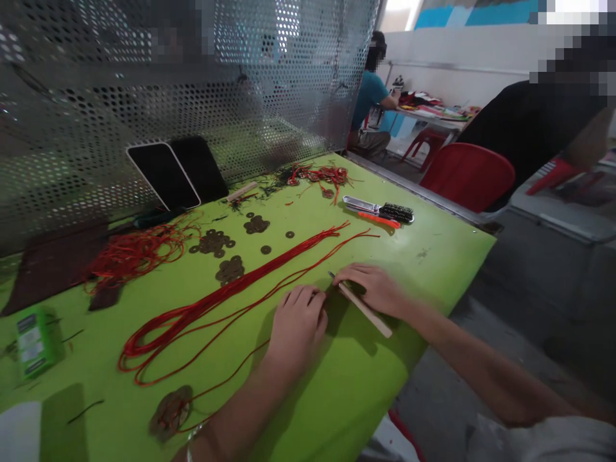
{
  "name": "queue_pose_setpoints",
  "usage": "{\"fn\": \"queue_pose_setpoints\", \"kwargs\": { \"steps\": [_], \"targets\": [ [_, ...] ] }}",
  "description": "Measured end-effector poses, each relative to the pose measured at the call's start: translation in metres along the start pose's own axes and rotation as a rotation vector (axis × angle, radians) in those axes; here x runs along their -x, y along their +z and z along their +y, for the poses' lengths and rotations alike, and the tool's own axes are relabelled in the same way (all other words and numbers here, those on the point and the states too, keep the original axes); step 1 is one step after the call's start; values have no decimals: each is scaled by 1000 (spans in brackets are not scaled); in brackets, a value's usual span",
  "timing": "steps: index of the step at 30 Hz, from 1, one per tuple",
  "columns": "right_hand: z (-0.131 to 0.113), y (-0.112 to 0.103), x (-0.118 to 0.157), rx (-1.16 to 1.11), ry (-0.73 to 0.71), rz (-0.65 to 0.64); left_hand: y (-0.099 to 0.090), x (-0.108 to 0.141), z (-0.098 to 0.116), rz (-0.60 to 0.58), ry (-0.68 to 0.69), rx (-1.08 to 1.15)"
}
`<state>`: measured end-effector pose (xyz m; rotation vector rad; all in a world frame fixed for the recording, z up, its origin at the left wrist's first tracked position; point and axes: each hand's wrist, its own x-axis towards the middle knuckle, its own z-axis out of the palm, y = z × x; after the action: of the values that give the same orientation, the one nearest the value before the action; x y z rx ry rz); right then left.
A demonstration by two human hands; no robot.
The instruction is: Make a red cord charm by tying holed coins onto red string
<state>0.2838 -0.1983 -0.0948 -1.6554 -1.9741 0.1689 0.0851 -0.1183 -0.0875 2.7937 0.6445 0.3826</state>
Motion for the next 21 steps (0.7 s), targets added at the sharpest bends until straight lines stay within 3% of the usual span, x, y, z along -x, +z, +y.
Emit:
{"fn": "queue_pose_setpoints", "kwargs": {
  "steps": [14,21],
  "targets": [
    [-15,2,-8,-155,-76,115,-3,-10,-5,111,-171,297],
    [-11,4,-7,-130,-93,80,-4,-8,-2,96,-207,336]
  ]
}}
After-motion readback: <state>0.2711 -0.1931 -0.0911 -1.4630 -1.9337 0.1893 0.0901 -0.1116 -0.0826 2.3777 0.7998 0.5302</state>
